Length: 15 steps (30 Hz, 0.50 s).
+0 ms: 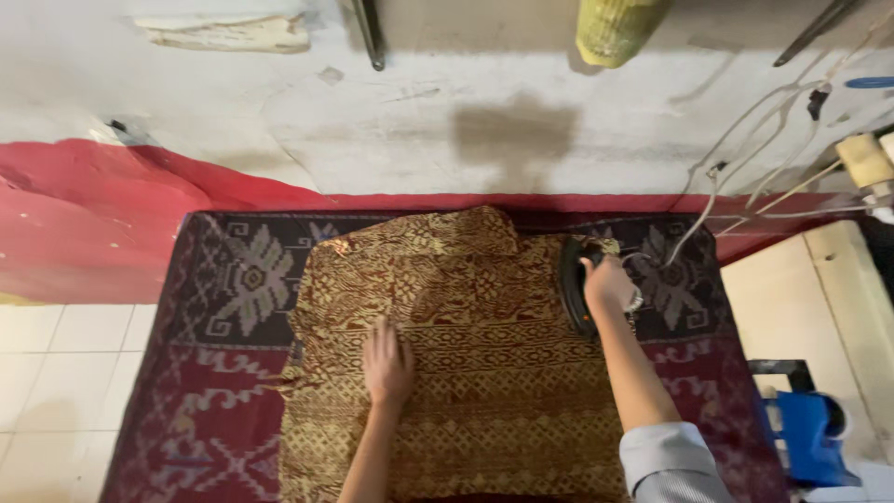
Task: The person irons a batik shirt on an ironing board using an iron, smoothing out the fabric, pressing the front and back sections, and then folding the shirt.
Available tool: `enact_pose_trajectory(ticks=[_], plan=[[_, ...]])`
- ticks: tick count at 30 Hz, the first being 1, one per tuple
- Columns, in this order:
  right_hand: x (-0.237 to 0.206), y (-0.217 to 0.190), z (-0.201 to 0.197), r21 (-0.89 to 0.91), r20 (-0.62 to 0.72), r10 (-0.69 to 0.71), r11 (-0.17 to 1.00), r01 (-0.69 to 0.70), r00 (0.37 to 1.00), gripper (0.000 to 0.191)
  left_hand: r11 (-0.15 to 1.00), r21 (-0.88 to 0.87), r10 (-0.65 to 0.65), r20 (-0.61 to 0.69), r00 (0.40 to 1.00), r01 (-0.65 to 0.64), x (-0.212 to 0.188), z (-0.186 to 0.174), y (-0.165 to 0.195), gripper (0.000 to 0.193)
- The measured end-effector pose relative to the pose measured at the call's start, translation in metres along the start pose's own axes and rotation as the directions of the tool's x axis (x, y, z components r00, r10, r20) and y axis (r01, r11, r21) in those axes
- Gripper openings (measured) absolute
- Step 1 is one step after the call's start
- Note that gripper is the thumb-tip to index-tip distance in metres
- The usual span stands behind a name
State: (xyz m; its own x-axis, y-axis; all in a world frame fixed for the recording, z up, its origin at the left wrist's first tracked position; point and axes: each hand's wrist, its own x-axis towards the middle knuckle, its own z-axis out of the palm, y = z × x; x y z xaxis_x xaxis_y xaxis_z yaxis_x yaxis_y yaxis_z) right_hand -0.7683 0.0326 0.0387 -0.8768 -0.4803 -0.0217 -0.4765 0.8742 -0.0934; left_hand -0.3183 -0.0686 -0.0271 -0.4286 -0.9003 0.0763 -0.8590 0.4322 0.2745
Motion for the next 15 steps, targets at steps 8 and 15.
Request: enact_pose_trajectory(ticks=[8,15], plan=[[-0.004,0.122,-0.006,-0.126,0.072,-0.247,0.959,0.254,0.966,0.062,0.991,-0.060,-0.131,-0.234,0.963,0.120,-0.070,0.006,0.029,0.062],[-0.087,0.158,0.006,-0.082,-0.018,-0.614,0.788,0.611,0.789,0.056,0.985,-0.057,-0.172,-0.244,0.954,0.163,-0.124,0.010,0.066,0.060]])
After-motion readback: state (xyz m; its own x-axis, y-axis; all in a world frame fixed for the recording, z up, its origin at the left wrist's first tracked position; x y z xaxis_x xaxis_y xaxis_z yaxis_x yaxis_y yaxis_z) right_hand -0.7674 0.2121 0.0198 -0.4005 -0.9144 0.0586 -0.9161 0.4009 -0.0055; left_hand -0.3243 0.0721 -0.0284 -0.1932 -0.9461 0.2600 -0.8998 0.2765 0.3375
